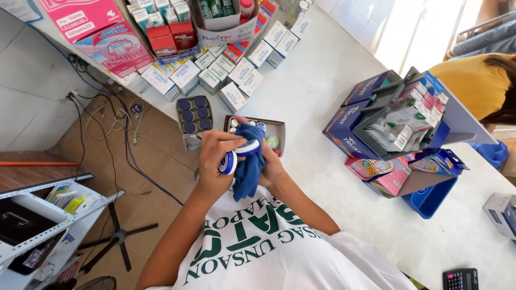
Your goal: The person wipes small jars with a blue cloth, picking them up one by one from a cardboard box on a counter. The person wipes the lids and sides of the jars and places them back into the box. The task is performed in a room with shelves and various boxes in the background.
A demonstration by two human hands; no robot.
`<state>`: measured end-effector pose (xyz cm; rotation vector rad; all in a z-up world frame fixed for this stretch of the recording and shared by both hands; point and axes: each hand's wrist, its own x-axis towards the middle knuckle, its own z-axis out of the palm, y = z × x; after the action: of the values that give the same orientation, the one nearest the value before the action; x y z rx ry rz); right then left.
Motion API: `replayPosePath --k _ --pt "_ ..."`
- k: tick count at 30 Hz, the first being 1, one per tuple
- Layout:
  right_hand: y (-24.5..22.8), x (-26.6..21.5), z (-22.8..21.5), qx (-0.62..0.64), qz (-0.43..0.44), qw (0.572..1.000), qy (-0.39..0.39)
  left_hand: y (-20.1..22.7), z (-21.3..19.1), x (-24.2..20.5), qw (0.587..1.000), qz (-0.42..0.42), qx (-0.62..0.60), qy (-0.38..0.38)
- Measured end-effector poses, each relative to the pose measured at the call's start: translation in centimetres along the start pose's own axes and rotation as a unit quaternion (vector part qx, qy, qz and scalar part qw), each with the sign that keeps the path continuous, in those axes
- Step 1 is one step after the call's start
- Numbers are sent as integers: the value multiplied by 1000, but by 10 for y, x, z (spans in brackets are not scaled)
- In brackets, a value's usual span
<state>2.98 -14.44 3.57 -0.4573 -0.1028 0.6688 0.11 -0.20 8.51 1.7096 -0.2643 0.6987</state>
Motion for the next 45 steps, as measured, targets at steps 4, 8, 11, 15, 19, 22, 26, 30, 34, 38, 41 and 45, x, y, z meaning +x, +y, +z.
replayPosePath --k 4,8,11,15,19,22,26,30,34,38,41,45 --pt "-8 3 12 -95 -34 984 148 -28 0 -14 992 -21 118 -34" --pt "-12 2 8 -166 2 950 264 -46 3 -27 957 20 278 -85" --pt "-15 2 -9 -192 40 927 321 -66 6 -35 933 82 334 -106" --pt "-13 -2 -9 -319 6 897 307 -82 4 -42 914 127 363 -131" --pt "-21 -2 -9 -414 -67 861 287 -78 5 -31 915 95 367 -138" --pt "-36 -6 -11 -446 -70 848 277 -82 10 -31 928 -62 319 -181" --pt "-64 -13 -35 -586 -58 748 307 -104 29 -34 932 -218 202 -206" --pt "-81 -28 -37 -795 87 512 314 -124 55 -41 907 -178 277 -262" --pt "-75 -40 -62 -825 149 459 296 -141 85 -45 890 -105 331 -294" --pt "-67 -50 -84 -846 210 415 259 -153 112 -49 893 -61 338 -290" --pt "-67 -49 -79 -848 215 416 247 -169 129 -56 887 -42 347 -301" --pt "-72 -43 -62 -844 229 424 236 -182 144 -68 880 -35 362 -307"
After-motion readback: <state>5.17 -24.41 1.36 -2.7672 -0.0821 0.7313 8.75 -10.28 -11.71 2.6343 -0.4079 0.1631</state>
